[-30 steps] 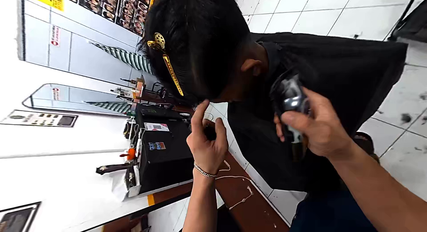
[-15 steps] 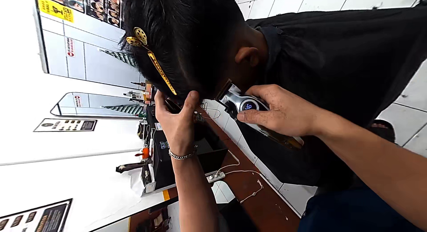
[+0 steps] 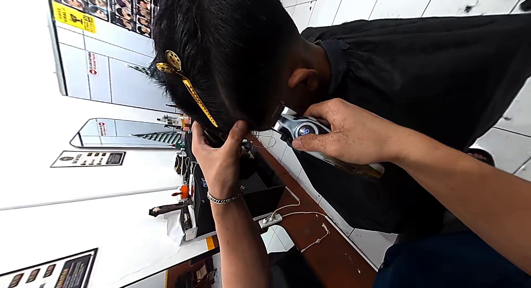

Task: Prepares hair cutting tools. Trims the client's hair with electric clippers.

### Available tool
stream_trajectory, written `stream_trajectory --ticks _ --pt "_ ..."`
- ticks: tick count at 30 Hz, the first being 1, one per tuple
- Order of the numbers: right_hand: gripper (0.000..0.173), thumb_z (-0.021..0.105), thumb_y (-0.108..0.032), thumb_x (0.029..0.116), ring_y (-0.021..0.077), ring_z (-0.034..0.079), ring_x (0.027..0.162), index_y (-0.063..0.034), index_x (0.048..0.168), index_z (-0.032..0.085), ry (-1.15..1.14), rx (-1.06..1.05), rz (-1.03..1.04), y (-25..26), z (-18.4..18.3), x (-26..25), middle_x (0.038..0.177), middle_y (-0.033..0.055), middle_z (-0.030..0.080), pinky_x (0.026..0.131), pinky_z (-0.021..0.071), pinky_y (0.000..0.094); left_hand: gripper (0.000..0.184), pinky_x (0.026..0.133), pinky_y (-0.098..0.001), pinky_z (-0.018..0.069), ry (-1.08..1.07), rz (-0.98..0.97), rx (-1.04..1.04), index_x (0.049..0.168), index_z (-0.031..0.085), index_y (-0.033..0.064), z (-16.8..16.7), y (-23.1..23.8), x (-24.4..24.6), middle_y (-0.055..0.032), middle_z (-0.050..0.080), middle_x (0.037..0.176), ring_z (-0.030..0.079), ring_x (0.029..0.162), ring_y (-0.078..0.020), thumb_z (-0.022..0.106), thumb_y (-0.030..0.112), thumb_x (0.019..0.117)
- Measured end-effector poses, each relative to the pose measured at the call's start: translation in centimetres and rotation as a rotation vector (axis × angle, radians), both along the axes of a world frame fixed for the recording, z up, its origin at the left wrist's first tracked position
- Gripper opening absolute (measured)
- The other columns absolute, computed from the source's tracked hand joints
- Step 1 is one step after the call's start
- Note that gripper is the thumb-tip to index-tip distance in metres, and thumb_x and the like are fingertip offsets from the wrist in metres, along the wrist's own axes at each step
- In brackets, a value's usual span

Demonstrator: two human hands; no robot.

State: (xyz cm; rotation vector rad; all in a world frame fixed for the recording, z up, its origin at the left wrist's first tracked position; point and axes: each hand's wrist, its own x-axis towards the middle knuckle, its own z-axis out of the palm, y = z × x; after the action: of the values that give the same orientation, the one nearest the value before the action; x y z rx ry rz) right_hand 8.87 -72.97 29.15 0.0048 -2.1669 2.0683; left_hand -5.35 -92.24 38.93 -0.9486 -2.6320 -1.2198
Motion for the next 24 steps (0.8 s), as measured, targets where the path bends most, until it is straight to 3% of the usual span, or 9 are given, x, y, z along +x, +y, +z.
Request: stream_trajectory --ticks 3,6,15,20,24 --pt "0.032 0.067 -0.040 0.0984 0.0072 0.062 0.076 -0.0111 0.114 0.066 0.033 0.017 0.016 0.4 0.1 0.1 0.086 -0.0011 0.063 0.066 0.0503 0.0291 0.050 0.050 -0.0207 0.0536 -0.012 0.001 0.001 0.121 0.053 0.0179 -0.1 -0.1 -0.2 0.0084 0.060 0.078 0.056 0.053 -0.0035 0.083 0.034 0.0840" --pt "0.029 0.066 -0.040 0.0988 0.0061 0.057 0.064 -0.0109 0.102 0.068 0.027 0.020 0.020 1.2 -0.7 0.0 0.074 -0.0024 0.059 0.056 0.0451 0.0270 0.049 0.051 -0.0213 0.0541 -0.014 0.011 -0.022 0.119 0.053 0.0191 0.2 0.0 -0.2 0.0089 0.060 0.076 0.057 0.053 -0.0040 0.083 0.035 0.0836" --pt "0.027 0.068 -0.038 0.0979 0.0033 0.057 0.064 -0.0108 0.101 0.068 0.102 -0.035 0.008 2.0 -0.3 -0.5 0.074 -0.0028 0.061 0.055 0.0456 0.0225 0.049 0.052 -0.0221 0.0539 -0.035 -0.009 -0.038 0.118 0.054 0.0187 0.3 -0.2 -0.5 0.0079 0.061 0.079 0.057 0.055 -0.0049 0.083 0.037 0.0821" --pt "0.026 0.068 -0.037 0.0973 0.0044 0.057 0.065 -0.0117 0.099 0.068 0.092 0.013 0.013 2.2 -0.5 -0.6 0.075 -0.0032 0.060 0.056 0.0447 0.0246 0.047 0.051 -0.0215 0.0534 -0.029 0.006 -0.048 0.115 0.055 0.0190 0.3 -0.2 -0.5 0.0089 0.060 0.076 0.056 0.054 -0.0043 0.083 0.037 0.0817" --pt "0.027 0.067 -0.038 0.0977 0.0037 0.060 0.072 -0.0127 0.107 0.068 0.095 0.027 0.008 2.2 0.0 -0.5 0.082 -0.0038 0.063 0.061 0.0480 0.0250 0.045 0.049 -0.0213 0.0518 -0.037 0.004 -0.041 0.114 0.056 0.0198 0.2 -0.1 -0.5 0.0085 0.060 0.075 0.055 0.052 -0.0043 0.083 0.036 0.0821"
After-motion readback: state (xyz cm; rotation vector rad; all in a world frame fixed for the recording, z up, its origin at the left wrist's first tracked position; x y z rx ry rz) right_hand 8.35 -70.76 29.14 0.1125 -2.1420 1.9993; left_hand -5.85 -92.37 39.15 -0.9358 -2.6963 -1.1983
